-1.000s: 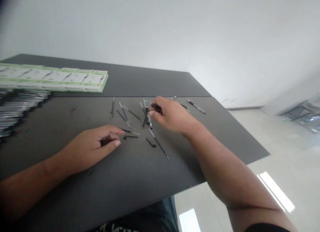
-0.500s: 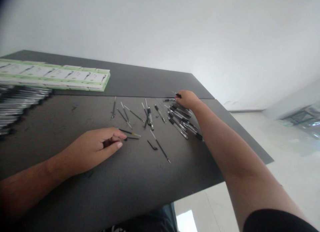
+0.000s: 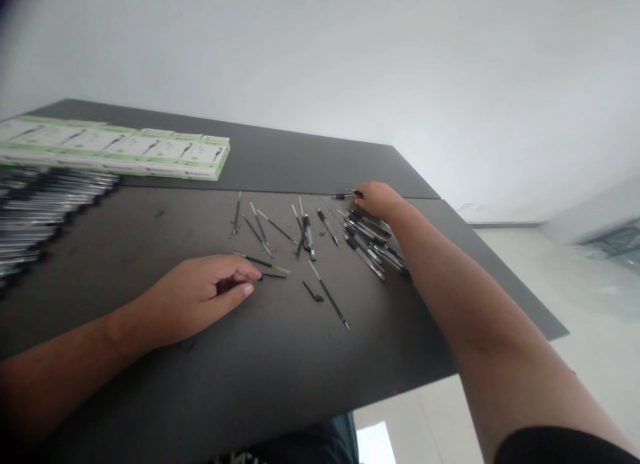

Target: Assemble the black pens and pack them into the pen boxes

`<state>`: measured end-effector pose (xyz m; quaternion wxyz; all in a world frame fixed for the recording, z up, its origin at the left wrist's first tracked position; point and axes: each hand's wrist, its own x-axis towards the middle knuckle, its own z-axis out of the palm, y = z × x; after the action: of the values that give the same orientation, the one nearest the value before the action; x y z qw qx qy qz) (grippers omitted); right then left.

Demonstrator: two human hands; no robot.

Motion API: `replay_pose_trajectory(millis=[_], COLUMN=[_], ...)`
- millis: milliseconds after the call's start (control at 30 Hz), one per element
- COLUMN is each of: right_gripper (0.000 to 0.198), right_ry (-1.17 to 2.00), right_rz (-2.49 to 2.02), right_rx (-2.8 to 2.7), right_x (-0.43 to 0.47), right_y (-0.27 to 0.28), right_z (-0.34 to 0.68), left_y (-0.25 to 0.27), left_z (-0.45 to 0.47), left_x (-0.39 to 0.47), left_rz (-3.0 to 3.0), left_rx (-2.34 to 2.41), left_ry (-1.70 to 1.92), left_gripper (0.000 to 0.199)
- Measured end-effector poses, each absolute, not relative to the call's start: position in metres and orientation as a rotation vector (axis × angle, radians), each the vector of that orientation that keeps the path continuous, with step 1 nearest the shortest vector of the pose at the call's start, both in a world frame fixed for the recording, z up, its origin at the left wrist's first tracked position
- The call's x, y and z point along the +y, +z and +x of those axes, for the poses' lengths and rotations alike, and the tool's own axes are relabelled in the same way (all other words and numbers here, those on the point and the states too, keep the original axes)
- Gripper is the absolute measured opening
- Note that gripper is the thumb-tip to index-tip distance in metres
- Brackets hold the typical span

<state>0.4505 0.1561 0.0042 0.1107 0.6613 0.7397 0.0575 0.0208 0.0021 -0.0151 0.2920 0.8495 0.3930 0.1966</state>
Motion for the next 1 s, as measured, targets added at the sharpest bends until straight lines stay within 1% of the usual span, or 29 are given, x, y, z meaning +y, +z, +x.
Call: replay_pose_trajectory(millis=[133,433,733,800,900,1000], right_gripper=[0.037,0.032,0.030,0.028,0.018,0.011], right_ry=[0.185,0.194,0.158,0.109,-0.104,-0.290], right_rz=[1.924,1.998,2.118,2.145,2.190,2.032], right_rx=[2.160,2.123,2.208,2.287,2.522,2.773], right_x=[0.157,0.150,0.121,0.107,0.079,0.045], right_y=[0.006,0.014,0.040,0.049,0.060,0.064], right_z=[0.448,0.440,0.423,0.411,0.380,0.340], left_y=[-0.013,-0.014,-0.016,-0.016,-0.015,-0.014], left_z=[0.022,0.021,0.022,0.022,0.022,0.022], left_x=[0.001,0.001,0.002,0.002,0.002,0.002], left_rz=[2.267,2.290,2.298,2.278,2.230,2.140], left_rx=[1.026,0.985,0.957,0.966,1.010,1.036], left_ry=[0.528,0.563,0.599,0.611,0.625,0.674], left_gripper=[0.029,0.026,0.026,0.026,0.027,0.029])
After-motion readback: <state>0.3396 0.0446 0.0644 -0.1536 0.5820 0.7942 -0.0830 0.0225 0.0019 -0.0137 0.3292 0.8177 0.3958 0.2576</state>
